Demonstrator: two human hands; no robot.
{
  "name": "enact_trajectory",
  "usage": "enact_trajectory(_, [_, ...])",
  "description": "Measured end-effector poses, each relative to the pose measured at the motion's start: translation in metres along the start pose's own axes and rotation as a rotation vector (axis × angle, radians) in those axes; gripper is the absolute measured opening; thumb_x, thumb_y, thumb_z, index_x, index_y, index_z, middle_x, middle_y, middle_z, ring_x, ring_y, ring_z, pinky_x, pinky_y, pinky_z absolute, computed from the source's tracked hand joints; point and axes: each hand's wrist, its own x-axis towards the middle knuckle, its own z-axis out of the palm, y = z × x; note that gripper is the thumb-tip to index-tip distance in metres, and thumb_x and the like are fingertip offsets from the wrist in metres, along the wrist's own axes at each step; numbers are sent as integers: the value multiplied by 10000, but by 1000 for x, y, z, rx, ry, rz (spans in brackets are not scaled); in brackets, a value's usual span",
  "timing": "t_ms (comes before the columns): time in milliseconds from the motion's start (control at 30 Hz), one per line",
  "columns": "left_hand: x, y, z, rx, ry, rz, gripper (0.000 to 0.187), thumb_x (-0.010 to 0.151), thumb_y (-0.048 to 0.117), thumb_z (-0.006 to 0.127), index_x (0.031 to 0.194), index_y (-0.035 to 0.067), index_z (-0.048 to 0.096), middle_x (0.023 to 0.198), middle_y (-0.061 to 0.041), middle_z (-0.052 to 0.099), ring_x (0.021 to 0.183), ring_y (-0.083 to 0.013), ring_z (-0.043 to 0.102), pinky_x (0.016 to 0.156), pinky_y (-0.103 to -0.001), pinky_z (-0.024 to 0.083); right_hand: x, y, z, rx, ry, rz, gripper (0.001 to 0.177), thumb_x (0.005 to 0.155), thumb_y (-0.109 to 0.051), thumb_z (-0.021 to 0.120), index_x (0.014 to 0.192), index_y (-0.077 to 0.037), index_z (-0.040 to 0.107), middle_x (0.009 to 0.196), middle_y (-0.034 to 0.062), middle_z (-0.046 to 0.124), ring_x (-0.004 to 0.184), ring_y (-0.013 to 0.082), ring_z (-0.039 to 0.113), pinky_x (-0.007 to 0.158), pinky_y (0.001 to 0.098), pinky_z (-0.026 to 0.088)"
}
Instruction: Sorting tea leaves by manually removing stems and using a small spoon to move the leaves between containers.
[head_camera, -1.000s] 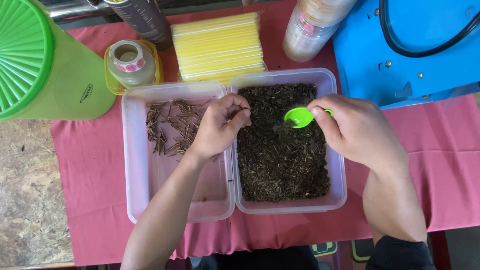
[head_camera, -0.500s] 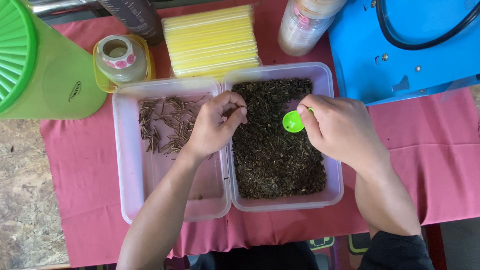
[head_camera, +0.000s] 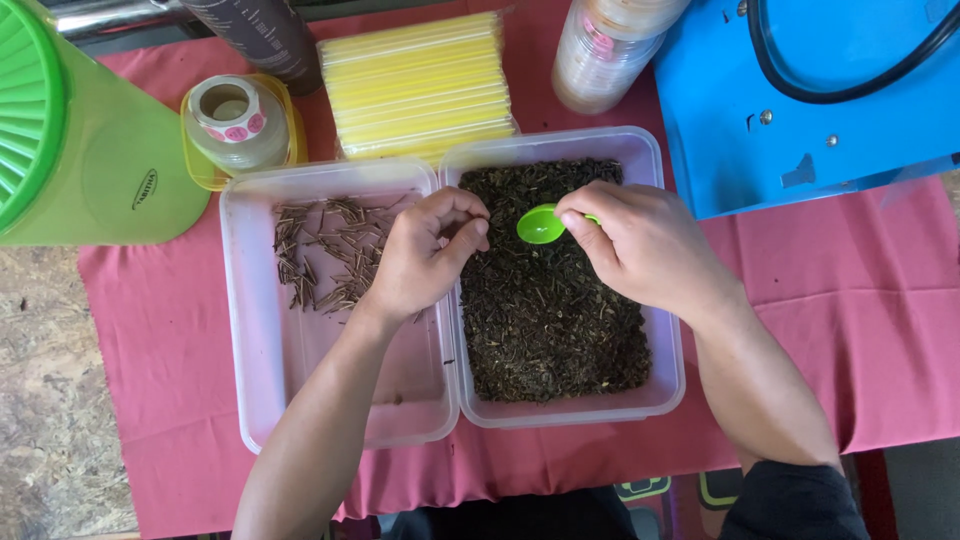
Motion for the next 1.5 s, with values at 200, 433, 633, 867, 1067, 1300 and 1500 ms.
enact_trajectory(200, [1, -3, 1, 5, -1, -14, 88, 977, 18, 651, 1040, 31, 710, 748, -117, 752, 673, -155, 687, 672, -287, 567, 4, 0, -1, 65, -44, -34, 217, 1077, -122, 532, 921, -47, 664, 686, 142, 640, 624, 370, 664, 599, 457, 534])
enact_trajectory(433, [1, -1, 1, 21, 10, -8, 89, 972, 24, 661, 1045, 25, 711, 749, -121, 754, 673, -161, 690, 663, -293, 564, 3, 6, 6, 81, -32, 6, 205, 1073, -130, 532, 931, -72, 667, 664, 135, 618, 620, 382, 643, 613, 455, 521])
enact_trajectory(633, [0, -4, 2, 17, 20, -17, 93, 962, 33, 664, 1040, 37, 717, 749, -110, 760, 666, -153, 686, 653, -285, 558, 3, 8, 13, 108, 7, 22, 191, 1082, -154, 531, 986, -93, 684, 689, 90, 649, 630, 340, 654, 636, 428, 534])
enact_trajectory(867, [0, -4, 1, 22, 8, -9, 92, 969, 36, 662, 1041, 35, 719, 751, -114, 759, 670, -158, 687, 659, -286, 558, 5, 6, 18, 156, 0, 26, 187, 1080, -136, 538, 985, -67, 683, 674, 133, 641, 642, 366, 660, 628, 446, 529])
enact_trajectory(1067, [1, -2, 1, 25, 4, -7, 90, 960, 35, 675, 1036, 40, 723, 746, -110, 755, 666, -154, 679, 656, -289, 558, -1, 16, 20, 340, -21, 155, 217, 1086, -132, 519, 952, -70, 678, 650, 74, 653, 599, 257, 645, 605, 374, 530])
enact_trajectory(1300, [1, 1, 1, 50, 43, -33, 152, 936, 35, 685, 1086, 25, 698, 772, -110, 768, 705, -171, 692, 717, -314, 569, -2, 24, 18, 476, -12, 318, 228, 1089, -125, 504, 1018, -34, 701, 648, 107, 672, 580, 225, 650, 585, 356, 553])
enact_trajectory(1500, [5, 15, 0, 123, -2, 2, 151, 931, -6, 690, 1023, 70, 782, 773, -124, 779, 701, -216, 726, 695, -336, 576, -3, 33, 17, 511, 67, 372, 218, 1102, -98, 500, 1055, -23, 700, 650, 99, 666, 569, 186, 656, 566, 319, 545])
